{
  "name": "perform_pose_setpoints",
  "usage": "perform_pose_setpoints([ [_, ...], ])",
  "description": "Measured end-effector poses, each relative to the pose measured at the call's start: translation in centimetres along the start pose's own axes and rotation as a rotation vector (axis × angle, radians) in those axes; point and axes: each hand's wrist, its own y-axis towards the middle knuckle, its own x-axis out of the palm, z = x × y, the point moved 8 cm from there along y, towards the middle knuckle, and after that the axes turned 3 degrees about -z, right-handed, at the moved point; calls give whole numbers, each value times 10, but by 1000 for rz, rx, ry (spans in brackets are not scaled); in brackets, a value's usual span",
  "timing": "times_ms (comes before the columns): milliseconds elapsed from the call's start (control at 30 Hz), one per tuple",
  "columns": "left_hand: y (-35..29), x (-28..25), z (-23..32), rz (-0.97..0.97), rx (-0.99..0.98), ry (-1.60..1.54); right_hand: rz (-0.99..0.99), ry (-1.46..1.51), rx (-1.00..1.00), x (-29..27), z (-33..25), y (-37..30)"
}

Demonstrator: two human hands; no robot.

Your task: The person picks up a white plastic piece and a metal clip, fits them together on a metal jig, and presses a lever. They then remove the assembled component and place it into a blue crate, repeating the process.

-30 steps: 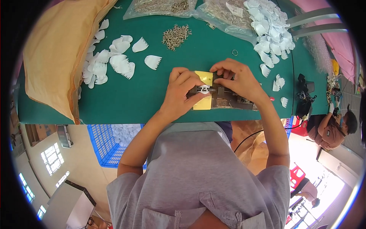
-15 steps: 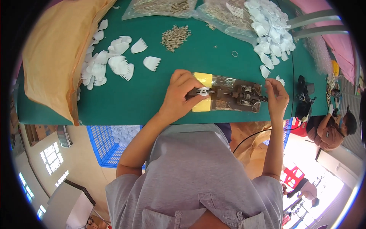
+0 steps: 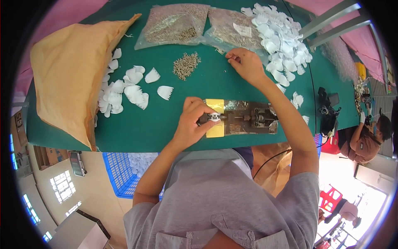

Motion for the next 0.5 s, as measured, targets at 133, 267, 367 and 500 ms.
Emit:
perform_pose_setpoints([
  [133, 0, 0, 1, 4, 30, 5, 98, -283, -134, 8, -14, 15],
  [267, -1, 0, -2, 19, 18, 4, -11, -320, -228, 5, -31, -11],
  [367, -2, 0, -2, 12, 29, -13, 29, -265, -82, -11, -17, -16],
  [500, 0, -1, -1, 3, 36, 3, 68, -292, -78, 0, -10, -4],
])
